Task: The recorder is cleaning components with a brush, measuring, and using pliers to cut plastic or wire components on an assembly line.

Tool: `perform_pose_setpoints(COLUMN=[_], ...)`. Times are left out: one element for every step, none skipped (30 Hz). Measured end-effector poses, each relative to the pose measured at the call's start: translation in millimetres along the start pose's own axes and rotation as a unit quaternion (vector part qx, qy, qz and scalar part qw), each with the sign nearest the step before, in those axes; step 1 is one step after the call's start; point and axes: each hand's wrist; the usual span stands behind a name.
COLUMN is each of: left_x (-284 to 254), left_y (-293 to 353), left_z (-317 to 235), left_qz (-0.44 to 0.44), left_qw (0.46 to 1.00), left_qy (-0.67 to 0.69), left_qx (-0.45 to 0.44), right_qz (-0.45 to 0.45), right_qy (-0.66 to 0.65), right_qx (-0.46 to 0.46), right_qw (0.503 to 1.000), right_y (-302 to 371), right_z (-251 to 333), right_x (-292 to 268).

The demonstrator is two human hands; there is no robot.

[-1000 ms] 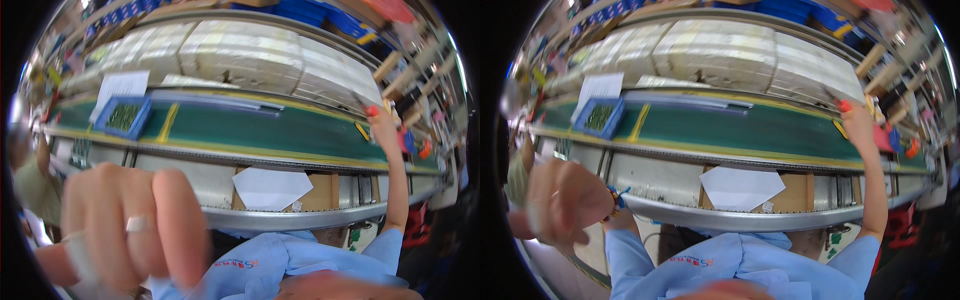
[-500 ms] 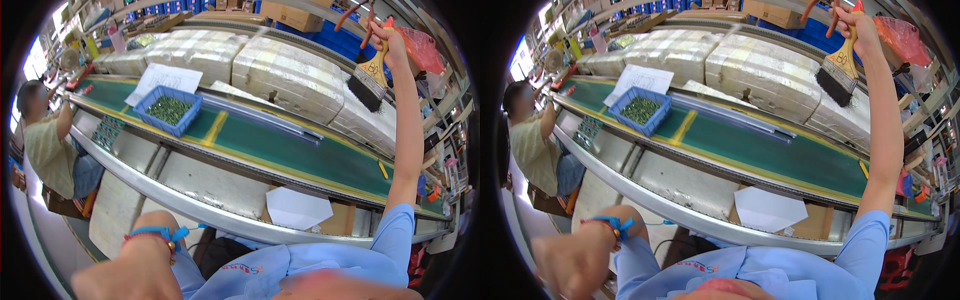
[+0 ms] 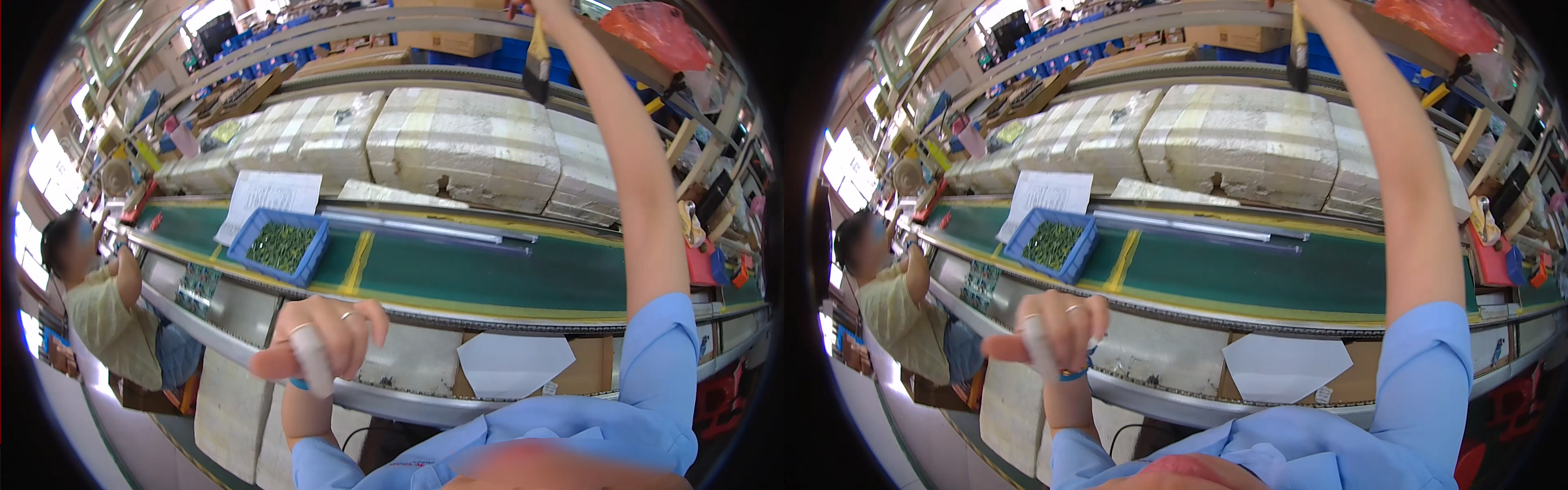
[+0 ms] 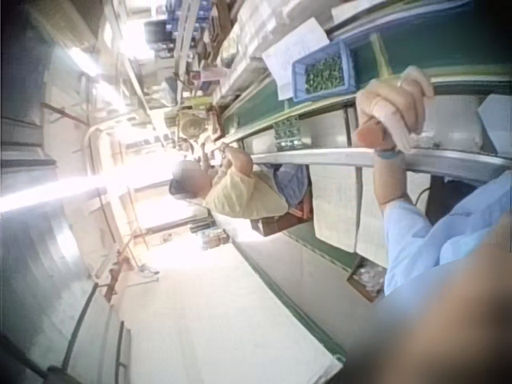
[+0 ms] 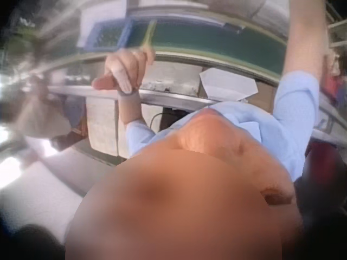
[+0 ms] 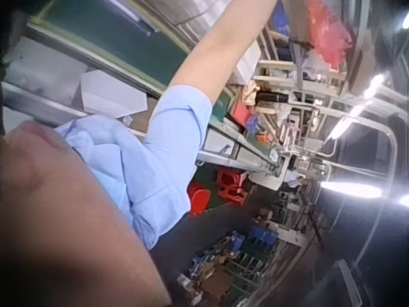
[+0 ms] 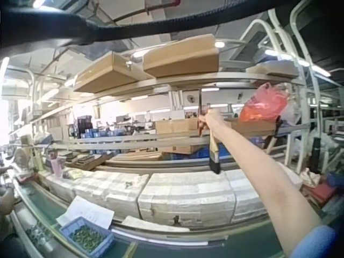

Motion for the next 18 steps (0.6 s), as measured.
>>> perform_pose_setpoints(left_x=[-5,-6,-8,-11,-14,-16,-16,-17,-20,-21,-21,-22,-25,-31,-32,-33,-36,-39], left_y=[10,14,16,19,21,22,23,24,27,36,43,50,53,50,53,57,60,63], left_z=[13,24,33,38,45,50,51,48,48,44,38,33,29,32,30,28,27,27], left_qz=[-0.049,-0.076,-0.105,-0.102,-0.111,-0.120,-0.124,-0.111,-0.098,-0.105,-0.124,-0.116,-0.101,-0.078,-0.095,-0.097,-0.096,-0.098], left_qw=[0.998,0.995,0.991,0.992,0.987,0.982,0.981,0.978,0.975,0.972,0.970,0.969,0.968,0.974,0.973,0.969,0.964,0.964], left_qy=[-0.016,-0.024,-0.032,-0.030,-0.033,-0.034,-0.030,-0.037,-0.042,-0.053,-0.056,-0.065,-0.070,-0.047,-0.045,-0.065,-0.085,-0.082], left_qx=[-0.034,-0.053,-0.073,-0.073,-0.109,-0.145,-0.146,-0.170,-0.194,-0.201,-0.202,-0.210,-0.219,-0.208,-0.206,-0.219,-0.231,-0.232], right_qz=[0.010,0.026,0.042,0.039,0.075,0.111,0.114,0.091,0.069,0.089,0.114,0.120,0.119,0.088,0.068,0.001,-0.068,-0.075], right_qy=[-0.060,0.021,0.102,0.103,0.070,0.038,0.041,0.048,0.056,0.082,0.104,0.131,0.162,0.210,0.248,0.332,0.403,0.385], right_qx=[-0.003,0.013,0.031,0.031,0.026,0.023,0.027,0.034,0.041,0.027,0.010,0.015,0.019,0.021,0.024,-0.096,-0.218,-0.358], right_qw=[0.998,0.999,0.993,0.993,0.994,0.993,0.992,0.994,0.995,0.992,0.988,0.984,0.979,0.974,0.966,0.938,0.886,0.848], right_y=[10,10,8,7,5,1,2,6,10,24,46,80,107,107,106,114,123,133], right_z=[-14,-22,-30,-42,-54,-65,-69,-66,-64,-58,-46,-26,-10,-15,-25,-30,-27,-26], right_x=[7,3,-2,-9,-23,-37,-42,-42,-44,-46,-42,-36,-32,-48,-57,-52,-42,-24])
Point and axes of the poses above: each hand's wrist, its own y-axis away from the middle knuckle, its own x-axis out of the palm, z = x × y, and after that the axes turned 1 degree about -x, right-handed
